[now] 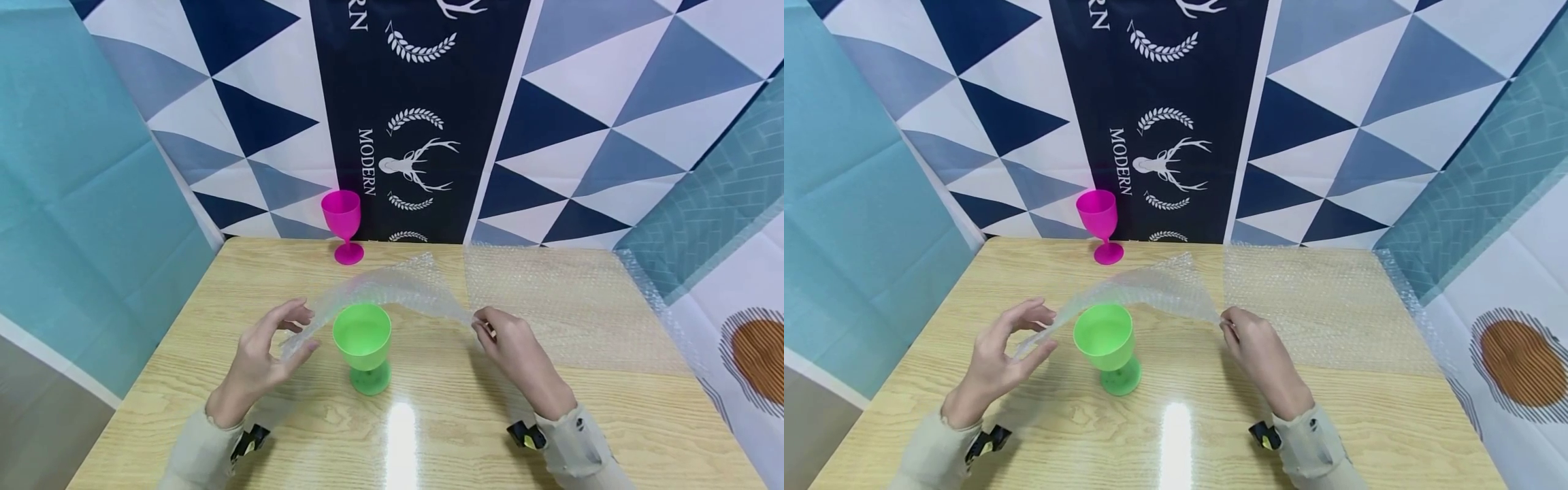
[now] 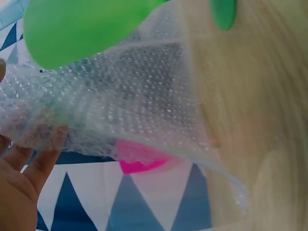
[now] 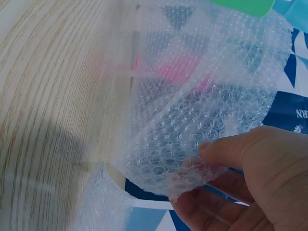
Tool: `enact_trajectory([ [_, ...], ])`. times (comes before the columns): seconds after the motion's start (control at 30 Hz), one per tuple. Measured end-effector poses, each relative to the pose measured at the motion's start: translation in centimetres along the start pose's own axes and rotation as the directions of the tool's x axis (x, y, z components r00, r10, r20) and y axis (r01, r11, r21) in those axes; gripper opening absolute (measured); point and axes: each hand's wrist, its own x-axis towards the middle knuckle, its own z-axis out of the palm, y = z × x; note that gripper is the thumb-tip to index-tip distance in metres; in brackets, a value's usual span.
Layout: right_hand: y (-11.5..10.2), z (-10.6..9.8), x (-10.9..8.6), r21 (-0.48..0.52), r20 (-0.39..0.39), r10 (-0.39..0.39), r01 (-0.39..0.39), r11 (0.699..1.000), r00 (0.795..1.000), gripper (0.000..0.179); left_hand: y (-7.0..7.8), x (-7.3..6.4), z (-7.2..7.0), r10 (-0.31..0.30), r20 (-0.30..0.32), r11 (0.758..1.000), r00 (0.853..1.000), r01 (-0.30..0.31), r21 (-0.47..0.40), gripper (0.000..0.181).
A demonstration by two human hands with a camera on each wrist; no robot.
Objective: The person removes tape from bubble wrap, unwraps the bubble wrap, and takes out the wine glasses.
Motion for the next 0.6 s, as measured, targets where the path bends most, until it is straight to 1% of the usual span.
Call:
enact_trajectory([
  [0.07, 0.0, 0.0, 0.0, -0.008, 0.001, -0.004, 0.004, 1.0, 1.0, 0.002, -0.1, -0.5, -0.1, -0.035, 0.046, 0.999, 0.998, 0.035, -0.001, 0.058],
  [0.13, 0.0, 0.0, -0.1, -0.018, 0.005, -0.003, 0.004, 1.0, 1.0, 0.003, -0.3, -1.1, -0.2, -0.075, 0.097, 0.997, 0.992, 0.073, 0.022, 0.056],
  [0.2, 0.0, 0.0, -0.1, -0.026, 0.008, -0.002, 0.002, 1.0, 1.0, 0.004, -0.4, -1.7, -0.4, -0.126, 0.145, 0.991, 0.981, 0.118, 0.06, 0.053],
  [0.27, 0.0, 0.0, -0.1, -0.032, 0.01, 0.0, 0.0, 0.999, 1.0, 0.004, -0.6, -2.2, -0.6, -0.175, 0.181, 0.983, 0.968, 0.161, 0.091, 0.046],
  [0.33, 0.0, 0.0, -0.1, -0.035, 0.011, -0.002, 0.002, 0.999, 1.0, 0.005, -0.8, -2.5, -0.7, -0.208, 0.191, 0.975, 0.959, 0.189, 0.114, 0.042],
  [0.37, 0.0, 0.0, -0.1, -0.036, 0.011, -0.002, 0.002, 0.999, 1.0, 0.005, -0.9, -2.7, -0.7, -0.219, 0.189, 0.973, 0.957, 0.198, 0.121, 0.042],
  [0.53, 0.1, 0.1, -0.2, -0.037, 0.01, 0.008, -0.007, 0.999, 1.0, 0.005, -1.1, -2.9, -0.6, -0.24, 0.17, 0.965, 0.956, 0.216, 0.148, 0.039],
  [0.6, 0.1, 0.2, -0.3, -0.032, 0.011, 0.017, -0.016, 0.999, 1.0, 0.006, -1.1, -3.0, -0.6, -0.246, 0.165, 0.963, 0.955, 0.222, 0.153, 0.041],
])
